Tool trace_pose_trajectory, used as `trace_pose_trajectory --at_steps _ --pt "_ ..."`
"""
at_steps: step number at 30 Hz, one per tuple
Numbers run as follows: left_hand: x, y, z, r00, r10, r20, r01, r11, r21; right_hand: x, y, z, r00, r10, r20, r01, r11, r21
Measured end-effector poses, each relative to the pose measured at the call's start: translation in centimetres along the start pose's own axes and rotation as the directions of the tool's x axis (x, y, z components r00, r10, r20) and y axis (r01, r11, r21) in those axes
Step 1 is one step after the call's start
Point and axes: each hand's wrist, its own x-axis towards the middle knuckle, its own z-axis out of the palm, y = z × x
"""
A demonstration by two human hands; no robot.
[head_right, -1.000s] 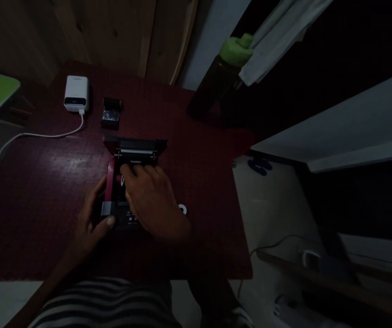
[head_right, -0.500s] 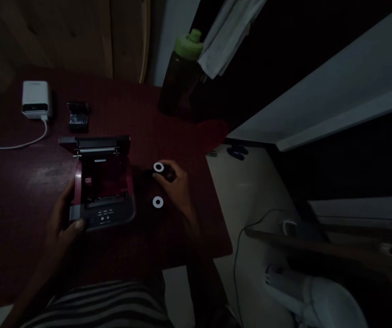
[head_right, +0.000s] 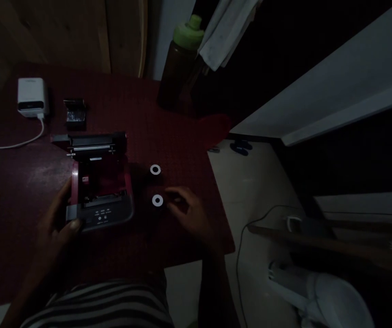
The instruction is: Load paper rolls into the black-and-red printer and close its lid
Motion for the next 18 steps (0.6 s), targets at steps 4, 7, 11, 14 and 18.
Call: trace_pose_trajectory --at_steps 4,7,11,14,18 --pt "0.5 0.5 -0.6 0.999 0.036 0.025 -0.037 0.998 0.055 -1.4 0.4 1.6 0.998 -0.058 0.011 0.058 0.995 -0.082" --pt "0.9 0.5 -1.3 0.996 0.070 0.056 -0.075 0.992 0.100 -1.5 -0.3 2.0 0.998 -0.057 -0.022 0.055 0.993 -0.104" --pt "1.2 0.0 -1.8 0.987 0.122 0.109 -0.134 0.984 0.114 -1.3 -4.7 0.0 0.990 -0.136 0.025 0.138 0.978 -0.154" --pt "1.2 -0.6 -1.8 0.984 0.148 0.097 -0.159 0.980 0.115 -0.1 -9.3 -0.3 0.930 -0.363 0.054 0.366 0.903 -0.225" --pt "1.1 -1.3 -1.4 0.974 0.206 0.094 -0.213 0.973 0.083 3.0 -13.6 3.3 0.808 -0.496 0.318 0.586 0.731 -0.349"
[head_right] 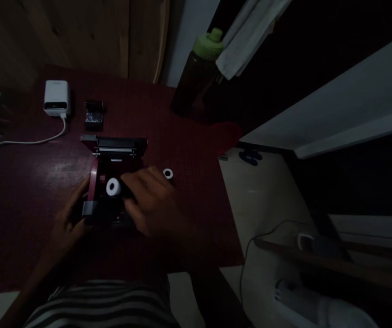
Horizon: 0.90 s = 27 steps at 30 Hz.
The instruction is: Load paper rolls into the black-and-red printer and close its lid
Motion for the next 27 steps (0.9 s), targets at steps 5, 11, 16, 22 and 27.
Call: trace_pose_trajectory --at_steps 5,11,16,22,27 --pt "-0.2 -0.1 0.2 1.000 0.013 0.015 -0.012 1.000 -0.025 4.8 -1.9 2.7 0.919 0.171 0.355 -0.046 0.941 -0.334" --pt "-0.3 -0.2 0.2 0.999 0.030 0.042 -0.028 0.999 -0.045 7.1 -2.8 3.0 0.782 0.326 0.531 -0.113 0.913 -0.392" --pt "-0.3 -0.1 0.3 0.999 0.000 0.042 0.003 0.998 -0.063 7.7 -2.0 3.1 0.766 0.336 0.548 -0.145 0.921 -0.363" --pt "-0.3 -0.1 0.2 0.999 0.006 0.034 -0.003 0.998 -0.061 6.1 -0.6 3.1 0.820 0.259 0.510 -0.148 0.957 -0.248" --pt "-0.2 0.8 -0.2 0.996 -0.066 0.052 0.070 0.995 -0.070 3.2 1.1 2.1 0.939 -0.082 0.334 0.031 0.987 0.156"
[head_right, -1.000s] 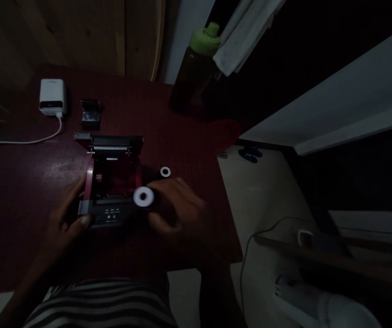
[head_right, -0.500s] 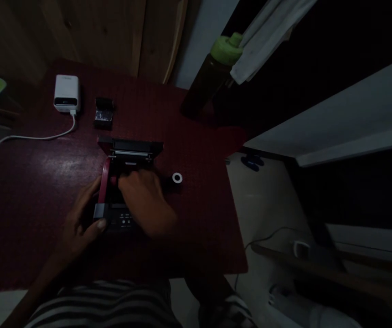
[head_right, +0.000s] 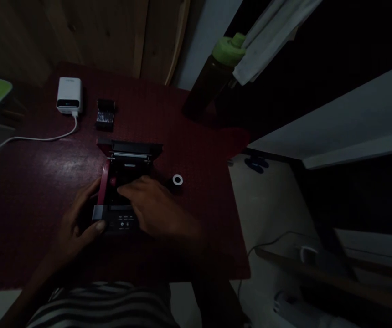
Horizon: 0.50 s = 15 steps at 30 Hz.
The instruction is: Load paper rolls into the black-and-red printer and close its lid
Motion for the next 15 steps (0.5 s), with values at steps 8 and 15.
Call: trace_pose_trajectory --at_steps 8,15 --pt "6.0 2.7 -0.6 0.979 -0.020 -0.203 0.007 0.998 -0.062 -1.3 0.4 1.6 0.953 -0.139 -0.270 0.136 0.990 -0.030" --pt "10.7 4.7 0.4 0.956 0.019 -0.294 -0.055 0.992 -0.112 -3.3 -0.5 4.5 0.812 -0.224 -0.539 0.074 0.956 -0.285"
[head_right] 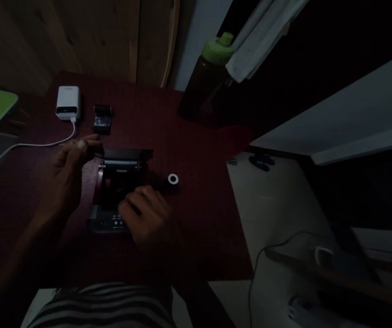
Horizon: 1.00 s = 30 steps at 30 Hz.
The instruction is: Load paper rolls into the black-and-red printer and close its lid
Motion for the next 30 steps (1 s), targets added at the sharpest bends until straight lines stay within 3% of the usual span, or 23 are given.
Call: trace_pose_trajectory --at_steps 4,6,12,17,24,27,30 --pt "-2.5 0.3 -0.2 0.996 -0.072 -0.050 0.072 0.997 0.001 -1.1 -1.4 -0.4 0.994 0.037 -0.106 -0.049 0.992 -0.117" --pt "-4.3 0.0 -0.7 0.990 -0.135 -0.046 0.135 0.991 0.018 -1.3 -1.6 -0.6 0.992 0.067 -0.105 -0.083 0.984 -0.156" --pt "-7.7 -0.9 -1.8 0.911 -0.404 0.083 0.406 0.914 -0.015 -1.6 -1.1 -0.5 0.985 0.164 -0.053 -0.163 0.986 0.024" --pt "-7.8 -0.7 -1.8 0.902 -0.411 0.134 0.419 0.908 -0.030 -1.5 -1.5 -0.5 0.977 0.211 -0.018 -0.210 0.977 0.033" --pt "-8.2 -1.4 -2.0 0.908 -0.405 0.105 0.413 0.908 -0.072 -1.8 -1.7 -0.4 0.974 0.227 -0.023 -0.225 0.972 0.063" --pt "-9.0 -1.7 -2.5 0.908 -0.404 0.112 0.416 0.900 -0.128 -2.7 -2.0 -0.5 0.954 0.293 -0.069 -0.287 0.954 0.092" --pt "-9.7 -1.8 -3.1 0.908 -0.397 0.135 0.414 0.900 -0.137 -4.1 -2.3 -0.4 0.905 0.387 -0.177 -0.371 0.921 0.117"
